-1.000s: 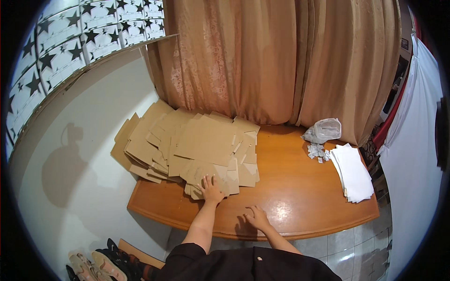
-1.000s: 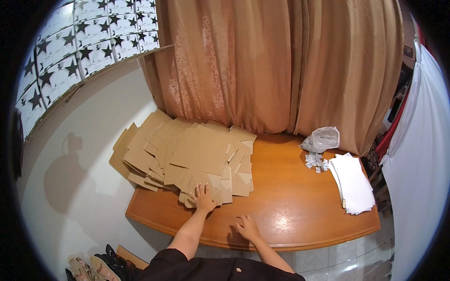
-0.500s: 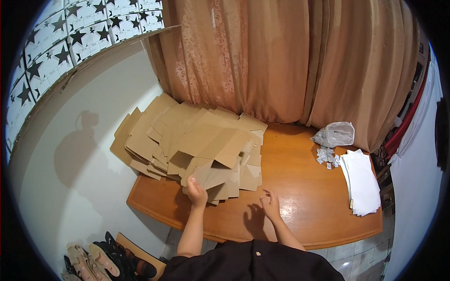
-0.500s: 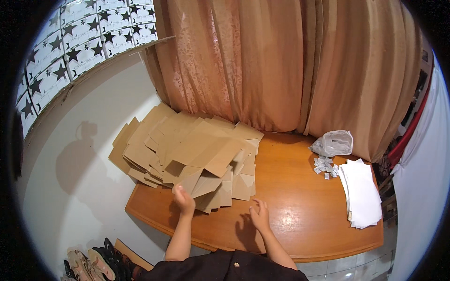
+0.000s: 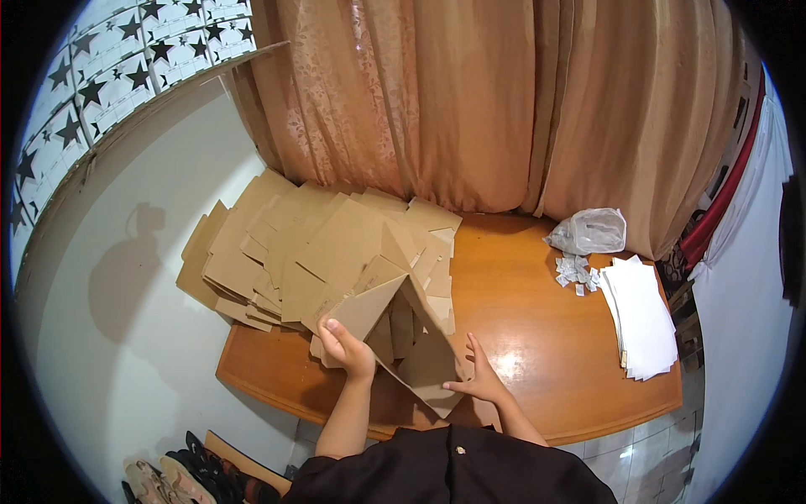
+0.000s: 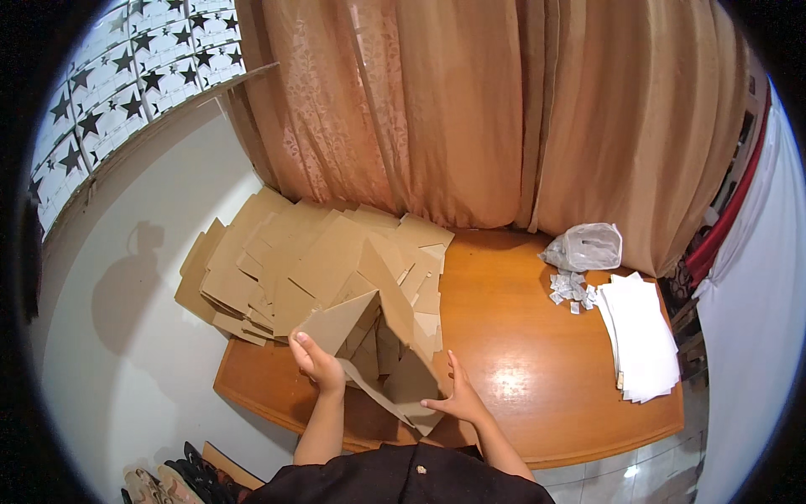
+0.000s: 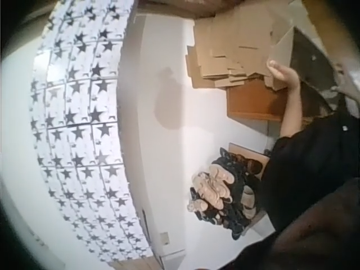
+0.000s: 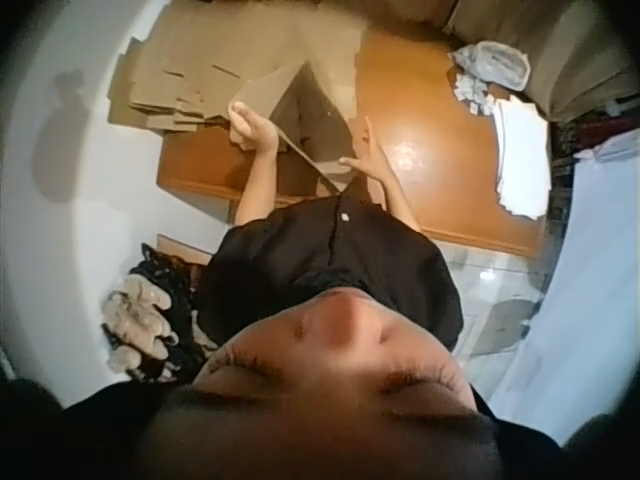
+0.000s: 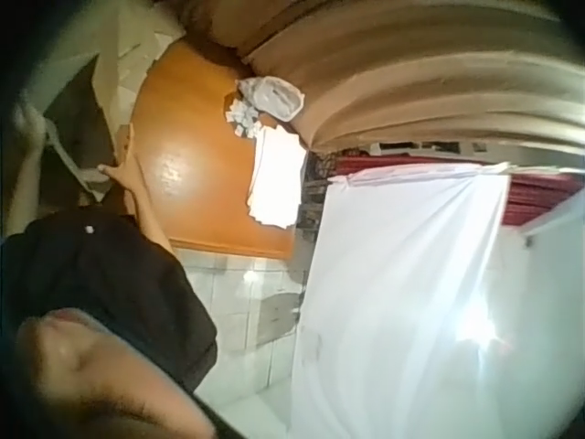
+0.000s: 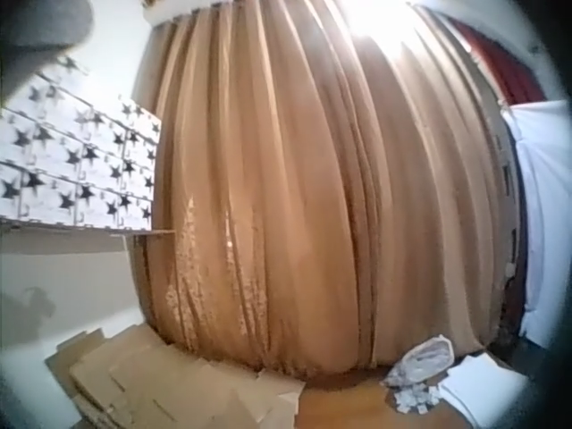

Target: Folding cardboard sheets into shoe boxes and placing them on a shelf.

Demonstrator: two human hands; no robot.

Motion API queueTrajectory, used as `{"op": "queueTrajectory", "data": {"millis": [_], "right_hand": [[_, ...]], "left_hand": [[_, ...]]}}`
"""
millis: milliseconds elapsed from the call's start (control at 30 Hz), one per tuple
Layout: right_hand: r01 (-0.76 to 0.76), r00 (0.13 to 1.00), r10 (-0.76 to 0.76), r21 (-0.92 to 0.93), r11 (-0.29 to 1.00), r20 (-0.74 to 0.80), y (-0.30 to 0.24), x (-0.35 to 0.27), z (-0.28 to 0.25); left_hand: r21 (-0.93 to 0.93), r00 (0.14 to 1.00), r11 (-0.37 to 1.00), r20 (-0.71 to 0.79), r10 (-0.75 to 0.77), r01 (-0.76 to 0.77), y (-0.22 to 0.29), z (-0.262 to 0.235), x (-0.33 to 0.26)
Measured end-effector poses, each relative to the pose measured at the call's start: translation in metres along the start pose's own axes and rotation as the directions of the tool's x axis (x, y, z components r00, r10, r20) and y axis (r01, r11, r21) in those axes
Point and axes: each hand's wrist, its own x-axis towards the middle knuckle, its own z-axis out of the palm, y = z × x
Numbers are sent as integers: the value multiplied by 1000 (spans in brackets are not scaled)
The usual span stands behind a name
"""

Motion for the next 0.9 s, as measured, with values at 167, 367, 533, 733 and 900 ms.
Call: {"op": "queueTrajectory", "data": {"millis": [167,367,533,733,900], "right_hand": [[39,930,-59,-62,997,-363,6,-19,6],[49,772,-189,-238,970,-607,-3,-38,-46],[146,850,-341,-440,886,-403,-33,-65,-93],[66,875,-293,-504,861,-386,-65,-66,-106],[-39,931,41,14,999,-362,-52,-72,-114]], "left_hand": [[-153,982,985,185,-46,75,4,11,-30],[-588,646,727,717,263,356,-25,3,-34],[-64,532,825,792,-300,561,-48,29,-27],[160,404,740,753,-519,653,-56,36,-46],[300,271,658,737,-620,690,-42,23,-34]]}}
